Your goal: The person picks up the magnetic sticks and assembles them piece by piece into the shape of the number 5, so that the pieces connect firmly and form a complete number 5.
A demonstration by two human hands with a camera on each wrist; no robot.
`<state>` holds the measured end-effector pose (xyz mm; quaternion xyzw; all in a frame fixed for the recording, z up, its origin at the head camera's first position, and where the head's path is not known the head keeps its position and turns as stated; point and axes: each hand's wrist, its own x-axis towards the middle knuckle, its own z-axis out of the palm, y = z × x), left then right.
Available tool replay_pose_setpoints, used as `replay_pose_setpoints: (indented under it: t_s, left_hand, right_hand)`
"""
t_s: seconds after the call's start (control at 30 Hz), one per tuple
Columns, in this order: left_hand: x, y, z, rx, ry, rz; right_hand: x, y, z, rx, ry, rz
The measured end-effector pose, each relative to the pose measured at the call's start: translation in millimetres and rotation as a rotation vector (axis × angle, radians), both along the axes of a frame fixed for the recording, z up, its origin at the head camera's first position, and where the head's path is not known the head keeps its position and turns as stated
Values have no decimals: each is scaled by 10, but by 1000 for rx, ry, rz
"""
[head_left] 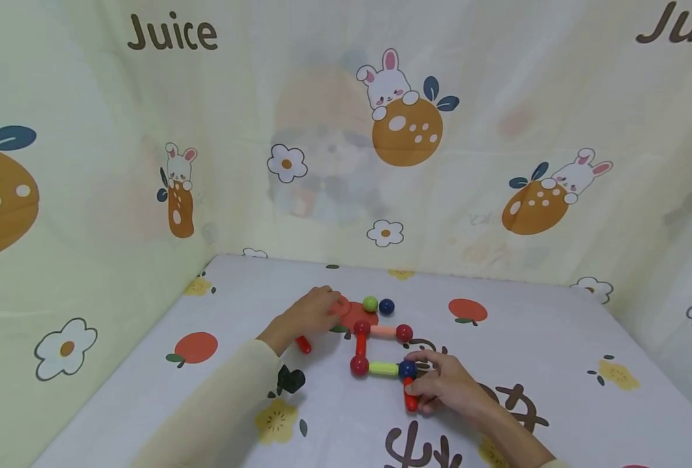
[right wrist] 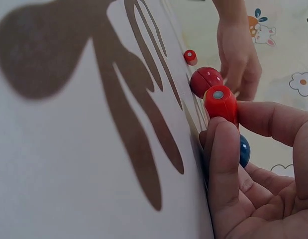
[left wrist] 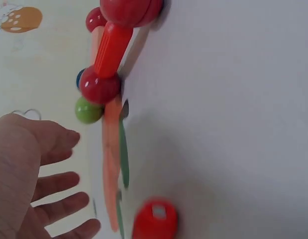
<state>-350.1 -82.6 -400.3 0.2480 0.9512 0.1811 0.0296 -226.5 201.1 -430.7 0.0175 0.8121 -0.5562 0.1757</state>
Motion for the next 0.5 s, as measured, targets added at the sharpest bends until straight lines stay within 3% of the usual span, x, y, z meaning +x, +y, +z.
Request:
replay_pose_setpoints:
  t_s: [0.27,0.5]
  left_hand:
    - [-99,392,-62,46,-42,37]
    - [-125,665,-1,34,-52,58]
  right_hand:
    - [3,-2,-27,4,15,16]
    - [10,20,-9,-15,13,0]
